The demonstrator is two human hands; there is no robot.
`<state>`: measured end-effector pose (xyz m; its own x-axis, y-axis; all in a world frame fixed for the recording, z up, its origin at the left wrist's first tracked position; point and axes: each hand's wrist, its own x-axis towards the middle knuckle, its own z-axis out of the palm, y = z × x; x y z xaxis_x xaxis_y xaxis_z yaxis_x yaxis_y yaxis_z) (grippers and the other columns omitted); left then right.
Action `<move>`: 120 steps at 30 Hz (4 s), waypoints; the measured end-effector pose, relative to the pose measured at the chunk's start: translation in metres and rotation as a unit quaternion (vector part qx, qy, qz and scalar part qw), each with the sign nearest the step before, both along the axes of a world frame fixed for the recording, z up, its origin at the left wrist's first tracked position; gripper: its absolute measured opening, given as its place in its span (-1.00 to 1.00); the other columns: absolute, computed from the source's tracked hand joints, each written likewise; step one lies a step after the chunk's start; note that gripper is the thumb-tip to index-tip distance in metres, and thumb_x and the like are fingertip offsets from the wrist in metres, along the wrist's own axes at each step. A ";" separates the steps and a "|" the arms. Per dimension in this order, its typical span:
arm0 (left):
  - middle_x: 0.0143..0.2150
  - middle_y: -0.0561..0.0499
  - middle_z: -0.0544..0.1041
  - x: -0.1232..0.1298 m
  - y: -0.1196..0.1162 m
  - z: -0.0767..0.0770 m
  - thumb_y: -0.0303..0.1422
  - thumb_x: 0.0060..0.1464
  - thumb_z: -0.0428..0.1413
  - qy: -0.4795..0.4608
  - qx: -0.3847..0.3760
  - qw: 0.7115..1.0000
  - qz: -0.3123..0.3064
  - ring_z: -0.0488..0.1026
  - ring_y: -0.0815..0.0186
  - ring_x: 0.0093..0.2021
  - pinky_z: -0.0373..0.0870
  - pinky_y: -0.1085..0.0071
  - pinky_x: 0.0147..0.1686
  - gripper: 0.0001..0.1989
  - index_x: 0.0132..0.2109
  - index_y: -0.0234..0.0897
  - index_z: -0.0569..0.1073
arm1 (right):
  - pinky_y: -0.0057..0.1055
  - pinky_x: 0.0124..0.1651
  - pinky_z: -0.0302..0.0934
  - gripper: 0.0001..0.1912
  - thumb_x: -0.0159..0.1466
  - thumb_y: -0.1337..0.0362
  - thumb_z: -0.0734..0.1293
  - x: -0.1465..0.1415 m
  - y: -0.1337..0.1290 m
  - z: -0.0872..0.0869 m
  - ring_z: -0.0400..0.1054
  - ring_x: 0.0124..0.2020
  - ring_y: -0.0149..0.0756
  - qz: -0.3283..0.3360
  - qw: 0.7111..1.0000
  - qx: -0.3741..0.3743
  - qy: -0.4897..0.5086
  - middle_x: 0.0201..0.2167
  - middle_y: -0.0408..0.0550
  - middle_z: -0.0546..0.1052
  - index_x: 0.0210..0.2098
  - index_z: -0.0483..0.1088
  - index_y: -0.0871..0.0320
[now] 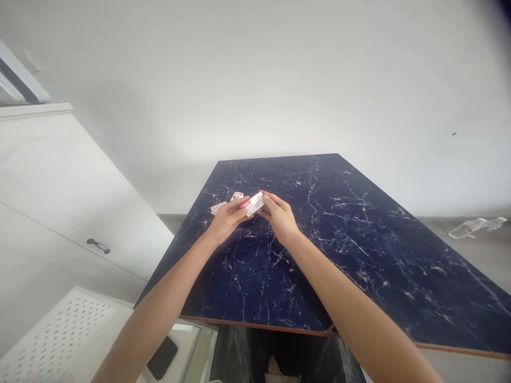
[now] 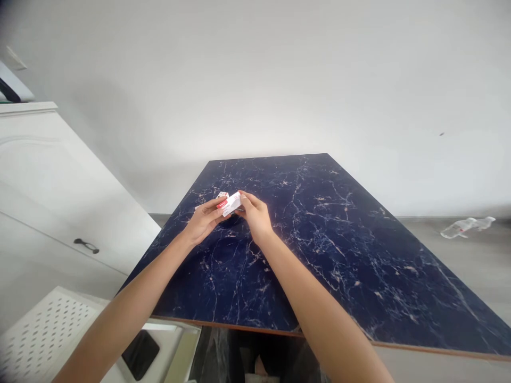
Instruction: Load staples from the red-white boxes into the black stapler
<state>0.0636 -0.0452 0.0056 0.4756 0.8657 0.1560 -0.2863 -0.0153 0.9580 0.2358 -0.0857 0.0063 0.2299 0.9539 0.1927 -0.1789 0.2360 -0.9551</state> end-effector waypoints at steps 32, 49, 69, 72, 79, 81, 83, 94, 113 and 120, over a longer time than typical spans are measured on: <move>0.58 -0.20 -0.21 -0.064 0.058 -0.030 0.06 0.30 -0.04 0.608 0.287 0.729 0.130 -0.40 -0.27 0.54 -0.33 -0.33 0.37 -0.27 0.48 -0.14 0.16 | 0.12 0.32 0.11 -0.15 0.23 0.16 0.27 0.041 0.049 -0.052 0.21 0.31 0.26 -0.100 0.859 -0.076 -0.497 0.31 0.24 0.38 0.45 0.03 0.31; 0.33 -0.14 0.40 -0.055 0.045 -0.009 -0.28 0.27 0.05 0.489 0.403 0.752 0.181 0.25 -0.07 0.33 0.13 -0.09 0.34 -0.58 0.21 -0.18 0.52 | 0.04 0.39 0.09 -0.03 0.17 0.25 0.27 0.018 0.037 -0.051 0.14 0.40 0.08 -0.056 0.892 -0.040 -0.446 0.44 0.27 0.17 0.50 -0.15 0.27; 0.42 -0.11 0.30 -0.074 0.066 -0.032 0.00 0.41 -0.24 0.625 0.292 0.697 0.195 0.18 -0.13 0.36 0.12 -0.09 0.29 -0.40 0.34 -0.13 0.40 | 0.09 0.39 0.13 -0.02 0.10 0.34 0.30 0.020 0.061 -0.058 0.18 0.39 0.10 0.001 0.887 0.044 -0.460 0.41 0.18 0.23 0.48 -0.06 0.13; 0.40 -0.16 0.33 -0.062 0.065 -0.035 0.00 0.41 -0.26 0.619 0.324 0.682 0.216 0.20 -0.13 0.34 0.10 -0.10 0.29 -0.38 0.36 -0.16 0.38 | 0.08 0.29 0.23 -0.03 0.11 0.31 0.31 0.020 0.069 -0.056 0.36 0.24 0.10 0.015 0.888 0.041 -0.458 0.27 0.19 0.41 0.48 -0.05 0.13; 0.46 -0.02 0.26 -0.045 0.089 -0.026 -0.05 0.42 -0.22 0.578 0.353 0.734 0.054 0.16 -0.04 0.42 0.10 -0.03 0.32 -0.46 0.45 0.07 0.21 | -0.04 0.12 0.35 -0.01 0.11 0.29 0.37 0.021 0.069 -0.053 0.48 0.07 0.04 0.032 0.892 0.033 -0.450 0.07 0.14 0.55 0.46 -0.09 0.09; 0.31 -0.09 0.45 -0.040 0.088 -0.024 -0.12 0.42 -0.18 0.565 0.369 0.738 0.028 0.29 -0.02 0.33 0.19 0.03 0.25 -0.49 0.42 0.03 0.27 | -0.07 0.10 0.35 -0.12 0.15 0.24 0.38 0.023 0.064 -0.050 0.49 0.05 0.00 0.030 0.897 0.028 -0.441 0.05 0.11 0.56 0.40 0.01 0.06; 0.21 -0.12 0.52 -0.033 0.077 -0.023 -0.17 0.42 -0.17 0.545 0.387 0.744 0.015 0.35 -0.02 0.27 0.23 0.04 0.21 -0.50 0.40 0.00 0.31 | -0.02 0.16 0.29 -0.24 0.18 0.19 0.40 0.029 0.055 -0.043 0.48 0.06 -0.01 0.022 0.890 0.034 -0.455 0.05 0.08 0.56 0.32 0.11 0.05; 0.42 -0.11 0.32 -0.005 -0.005 0.007 -0.06 0.37 -0.04 0.463 0.313 0.818 -0.133 0.40 0.02 0.27 0.36 0.13 0.17 -0.32 0.52 0.03 -0.02 | -0.22 -0.17 0.28 -0.67 0.24 0.05 0.41 0.133 -0.058 0.013 0.50 -0.22 -0.10 0.211 0.811 -0.080 -0.540 -0.17 -0.07 0.63 -0.03 0.46 -0.02; 0.08 -0.13 0.55 0.003 -0.076 -0.008 -0.14 0.21 0.22 0.505 0.377 0.776 -0.024 0.50 0.04 0.05 0.44 0.14 0.05 -0.65 0.08 -0.14 0.56 | -0.32 -0.29 0.24 -0.80 0.16 0.20 0.48 0.105 -0.047 -0.019 0.45 -0.34 -0.18 0.033 0.834 -0.019 -0.551 -0.32 -0.08 0.58 -0.25 0.45 0.06; 0.11 -0.07 0.57 0.017 -0.042 0.023 -0.07 0.17 0.23 0.469 0.383 0.793 -0.070 0.50 0.07 0.07 0.41 0.20 0.02 -0.61 0.09 -0.09 0.57 | -0.26 -0.18 0.34 -0.66 0.23 0.22 0.36 0.123 -0.053 -0.001 0.45 -0.17 -0.14 -0.038 0.884 0.047 -0.463 -0.09 0.03 0.54 0.00 0.40 0.08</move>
